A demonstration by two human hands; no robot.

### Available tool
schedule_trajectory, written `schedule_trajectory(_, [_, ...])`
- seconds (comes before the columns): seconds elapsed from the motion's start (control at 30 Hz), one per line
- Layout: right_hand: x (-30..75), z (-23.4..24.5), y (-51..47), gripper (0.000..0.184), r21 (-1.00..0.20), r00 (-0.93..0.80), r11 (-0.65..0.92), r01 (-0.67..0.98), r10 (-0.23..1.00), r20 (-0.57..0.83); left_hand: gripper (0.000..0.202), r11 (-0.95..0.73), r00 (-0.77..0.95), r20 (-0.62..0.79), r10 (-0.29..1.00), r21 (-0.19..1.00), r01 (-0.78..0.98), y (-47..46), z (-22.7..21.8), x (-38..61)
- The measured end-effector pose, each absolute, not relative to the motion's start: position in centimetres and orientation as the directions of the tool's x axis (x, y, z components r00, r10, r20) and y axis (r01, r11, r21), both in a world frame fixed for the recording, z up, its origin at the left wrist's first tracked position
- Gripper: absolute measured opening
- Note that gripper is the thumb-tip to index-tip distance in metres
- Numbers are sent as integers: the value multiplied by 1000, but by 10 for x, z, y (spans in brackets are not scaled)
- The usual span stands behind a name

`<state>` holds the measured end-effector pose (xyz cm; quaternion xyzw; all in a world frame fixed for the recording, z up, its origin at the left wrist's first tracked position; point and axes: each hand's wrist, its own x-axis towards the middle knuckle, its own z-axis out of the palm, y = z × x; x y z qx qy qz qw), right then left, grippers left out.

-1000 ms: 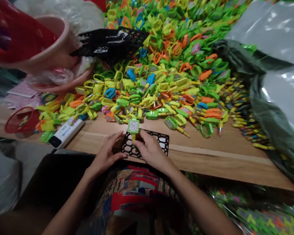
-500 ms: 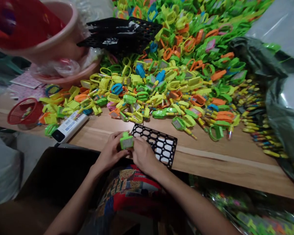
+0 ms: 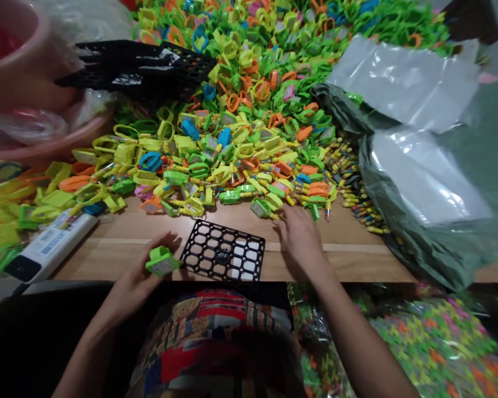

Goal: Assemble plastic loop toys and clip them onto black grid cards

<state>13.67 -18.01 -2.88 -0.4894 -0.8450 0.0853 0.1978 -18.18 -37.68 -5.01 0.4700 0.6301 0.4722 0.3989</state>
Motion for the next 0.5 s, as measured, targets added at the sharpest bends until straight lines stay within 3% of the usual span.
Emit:
schedule_trajectory(0.1, [139, -40, -179, 24, -395, -479, 507, 766, 860, 175, 43, -40, -484, 36, 874, 999, 2, -374, -35, -174])
schedule_trajectory(0.23, [90, -36, -207, 20, -693, -550, 490, 529, 820, 159, 44, -225, -465, 248, 850, 969, 106, -363, -16, -149])
schedule_trajectory(0.37, [30, -27, -235, 9, -896, -721, 335, 292, 693, 24, 44, -150, -447, 200, 872, 978, 145, -357, -14, -130])
schedule_trajectory(0.5, [-2, -36, -244, 19, -894, -776, 383, 233, 627, 67, 49, -135, -450, 183, 874, 981, 138, -360, -18, -127])
